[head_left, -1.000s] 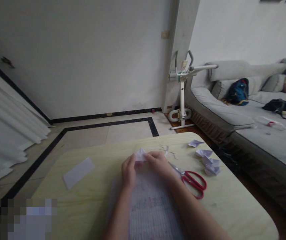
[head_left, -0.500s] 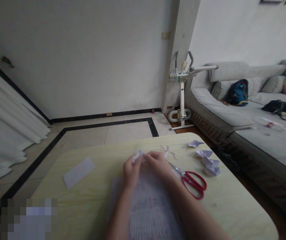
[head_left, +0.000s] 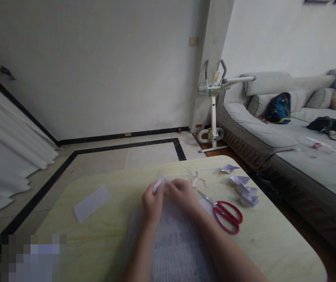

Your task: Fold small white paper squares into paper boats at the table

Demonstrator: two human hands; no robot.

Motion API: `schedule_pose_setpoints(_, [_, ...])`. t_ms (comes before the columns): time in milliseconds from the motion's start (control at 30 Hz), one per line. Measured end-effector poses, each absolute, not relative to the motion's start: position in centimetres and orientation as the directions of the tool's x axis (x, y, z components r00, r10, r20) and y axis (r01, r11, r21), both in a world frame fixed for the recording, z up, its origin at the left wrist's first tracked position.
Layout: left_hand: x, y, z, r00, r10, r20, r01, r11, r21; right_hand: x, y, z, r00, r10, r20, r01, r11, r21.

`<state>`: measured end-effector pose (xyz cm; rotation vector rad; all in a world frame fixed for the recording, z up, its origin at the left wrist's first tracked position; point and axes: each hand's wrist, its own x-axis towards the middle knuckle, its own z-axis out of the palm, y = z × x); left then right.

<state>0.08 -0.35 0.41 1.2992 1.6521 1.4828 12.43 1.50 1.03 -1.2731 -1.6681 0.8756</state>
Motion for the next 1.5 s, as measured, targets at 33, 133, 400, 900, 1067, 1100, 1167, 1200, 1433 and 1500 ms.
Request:
schedule_pose_setpoints(33, [0.05, -0.33, 0.43, -0.371, 0.909, 0.191, 0.287, -0.083, 0.954, 12.46, 1.50, 1.06, -0.134, 0.968, 0.213, 0.389, 0.249, -0.887])
schedule_pose_setpoints(133, [0.04, -0.27, 0.43, -0.369, 0.911, 0.185, 0.274, -0.083, 0.958, 12.54, 1.54, 1.20, -0.123, 0.967, 0.225, 0.403, 0.256, -0.879])
schedule_pose_setpoints(400, [0.05, -0.31, 0.39, -0.369, 0.922, 0.114, 0.176, -0.051, 0.983, 12.47, 1.52, 1.30, -0.091, 0.981, 0.172, 0.322, 0.193, -0.927])
schedule_pose_setpoints(900, [0.24, -0.37, 0.22, -0.303, 0.943, 0.135, 0.191, -0.079, 0.978, 12.54, 1.59, 1.23, -0.090, 0.991, 0.102, 0.190, 0.118, -0.975])
schedule_pose_setpoints(1067, [0.22, -0.42, 0.04, -0.305, 0.945, 0.118, 0.126, -0.083, 0.989, 12.69, 1.94, 1.23, -0.042, 0.989, 0.143, 0.078, 0.146, -0.986])
schedule_pose_setpoints(1100, [0.20, -0.42, 0.06, -0.298, 0.948, 0.108, 0.120, -0.075, 0.990, 12.74, 2.02, 1.22, -0.045, 0.990, 0.132, 0.051, 0.134, -0.990])
schedule_pose_setpoints(1167, [0.14, -0.41, 0.10, -0.278, 0.957, 0.078, 0.120, -0.046, 0.992, 12.84, 2.12, 1.20, -0.051, 0.994, 0.093, 0.005, 0.094, -0.996])
schedule_pose_setpoints(1200, [0.12, -0.40, 0.12, -0.269, 0.961, 0.064, 0.124, -0.031, 0.992, 12.88, 2.14, 1.19, -0.053, 0.995, 0.080, -0.010, 0.079, -0.997])
schedule_pose_setpoints(1433, [0.23, -0.27, -0.04, -0.210, 0.977, 0.046, 0.157, -0.013, 0.988, 12.90, 2.14, 1.20, -0.071, 0.991, 0.109, -0.102, 0.102, -0.990])
schedule_pose_setpoints(1500, [0.34, -0.30, -0.12, -0.184, 0.982, 0.048, 0.174, -0.016, 0.985, 12.91, 2.22, 1.10, -0.080, 0.988, 0.129, -0.115, 0.119, -0.986])
